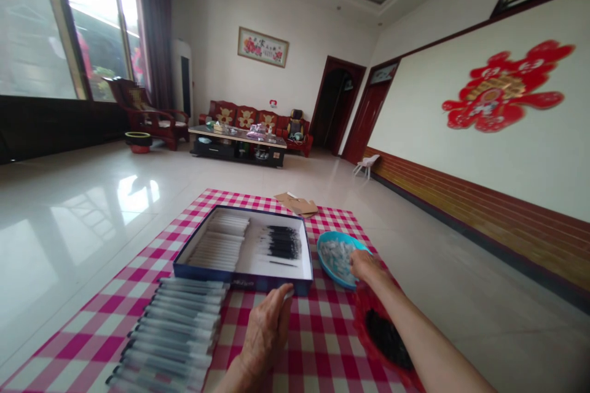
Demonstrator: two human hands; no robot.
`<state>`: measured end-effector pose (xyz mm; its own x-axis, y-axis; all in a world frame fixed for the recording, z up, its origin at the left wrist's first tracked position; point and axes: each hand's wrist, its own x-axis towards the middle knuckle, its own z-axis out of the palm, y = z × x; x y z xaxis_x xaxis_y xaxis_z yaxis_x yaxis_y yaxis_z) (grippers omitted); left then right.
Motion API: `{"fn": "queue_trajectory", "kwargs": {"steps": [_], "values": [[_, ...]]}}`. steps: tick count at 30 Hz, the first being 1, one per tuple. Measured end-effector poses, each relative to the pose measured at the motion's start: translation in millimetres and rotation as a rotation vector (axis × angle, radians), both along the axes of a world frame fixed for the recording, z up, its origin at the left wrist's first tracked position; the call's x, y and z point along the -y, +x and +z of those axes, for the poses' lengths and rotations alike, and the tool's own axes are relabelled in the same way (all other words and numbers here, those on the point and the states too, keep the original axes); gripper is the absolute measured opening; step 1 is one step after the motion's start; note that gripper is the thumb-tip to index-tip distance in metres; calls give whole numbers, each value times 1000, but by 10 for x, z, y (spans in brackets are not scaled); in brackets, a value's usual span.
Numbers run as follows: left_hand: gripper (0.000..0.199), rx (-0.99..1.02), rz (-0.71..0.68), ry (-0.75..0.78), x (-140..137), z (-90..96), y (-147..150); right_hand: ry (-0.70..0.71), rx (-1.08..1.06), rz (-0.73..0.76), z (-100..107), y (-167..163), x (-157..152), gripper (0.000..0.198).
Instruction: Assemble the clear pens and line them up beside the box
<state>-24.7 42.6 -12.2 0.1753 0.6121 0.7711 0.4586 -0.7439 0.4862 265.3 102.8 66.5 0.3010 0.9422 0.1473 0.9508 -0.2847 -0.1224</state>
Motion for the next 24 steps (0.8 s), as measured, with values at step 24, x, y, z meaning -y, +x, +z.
{"fn": "queue_trajectory", "kwargs": {"steps": [24], "values": [[23, -17, -12, -31, 64, 60, 34, 478, -1369, 168, -393, -1427, 926, 41]]}}
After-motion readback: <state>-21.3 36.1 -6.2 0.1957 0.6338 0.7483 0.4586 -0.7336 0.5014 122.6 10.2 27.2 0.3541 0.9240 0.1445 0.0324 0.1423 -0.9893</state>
